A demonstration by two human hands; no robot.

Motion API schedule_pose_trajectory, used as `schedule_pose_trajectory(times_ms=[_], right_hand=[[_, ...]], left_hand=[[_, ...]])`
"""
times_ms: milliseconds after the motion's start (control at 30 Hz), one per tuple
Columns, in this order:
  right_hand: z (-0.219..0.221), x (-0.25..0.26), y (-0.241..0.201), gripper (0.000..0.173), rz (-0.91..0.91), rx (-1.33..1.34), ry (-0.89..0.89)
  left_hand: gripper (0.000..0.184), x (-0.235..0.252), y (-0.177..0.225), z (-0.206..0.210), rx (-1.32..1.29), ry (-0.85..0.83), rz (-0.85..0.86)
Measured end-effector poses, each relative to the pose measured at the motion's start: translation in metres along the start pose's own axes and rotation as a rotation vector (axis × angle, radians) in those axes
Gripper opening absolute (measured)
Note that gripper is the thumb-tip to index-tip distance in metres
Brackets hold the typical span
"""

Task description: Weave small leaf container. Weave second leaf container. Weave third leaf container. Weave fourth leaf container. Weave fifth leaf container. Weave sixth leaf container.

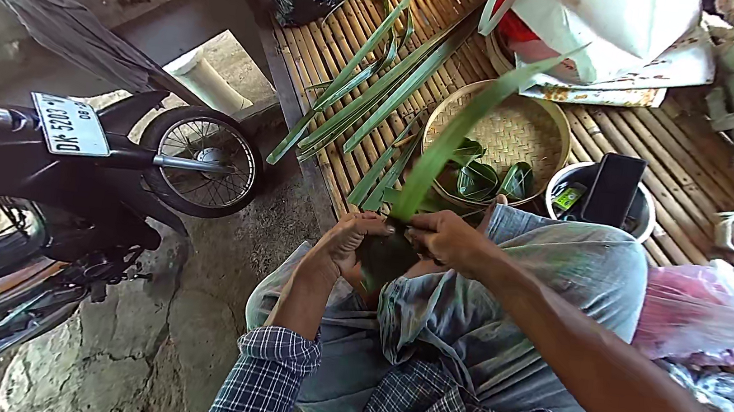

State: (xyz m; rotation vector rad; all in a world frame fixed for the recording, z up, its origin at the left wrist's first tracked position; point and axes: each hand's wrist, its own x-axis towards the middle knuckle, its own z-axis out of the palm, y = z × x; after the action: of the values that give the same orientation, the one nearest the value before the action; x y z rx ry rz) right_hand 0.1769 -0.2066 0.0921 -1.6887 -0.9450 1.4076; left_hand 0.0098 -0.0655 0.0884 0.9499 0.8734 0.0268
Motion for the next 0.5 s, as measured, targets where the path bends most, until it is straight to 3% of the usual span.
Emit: schedule_pose_trajectory(times_ms=[67, 133, 233, 367, 500], right_hand=[[0.008, 0.016, -0.004, 0.036, -0.071, -0.352, 0.055], [0.015, 0.026, -0.008, 0.053, -0.060, -0.565, 0.074], [0.020, 0.020, -0.017, 0.052, -0.113, -0.775, 0.094], [0.026, 0.012, -0.014, 0.040, -0.282, -0.848, 0.122], [0.015, 0.010, -0.002, 0.064, -0.408, -0.813, 0.227]], left_hand=[[0.012, 0.006, -0.012, -0.005, -0.149, 0.068, -0.013], [0.025, 0.011, -0.022, -0.004, -0.224, 0.140, 0.080], [0.037, 0.017, -0.024, -0.009, -0.263, 0.072, 0.155], [0.022, 0.000, -0.013, -0.002, -0.159, 0.074, 0.052], [0.003, 0.006, -0.015, -0.002, -0.148, 0.104, 0.105]])
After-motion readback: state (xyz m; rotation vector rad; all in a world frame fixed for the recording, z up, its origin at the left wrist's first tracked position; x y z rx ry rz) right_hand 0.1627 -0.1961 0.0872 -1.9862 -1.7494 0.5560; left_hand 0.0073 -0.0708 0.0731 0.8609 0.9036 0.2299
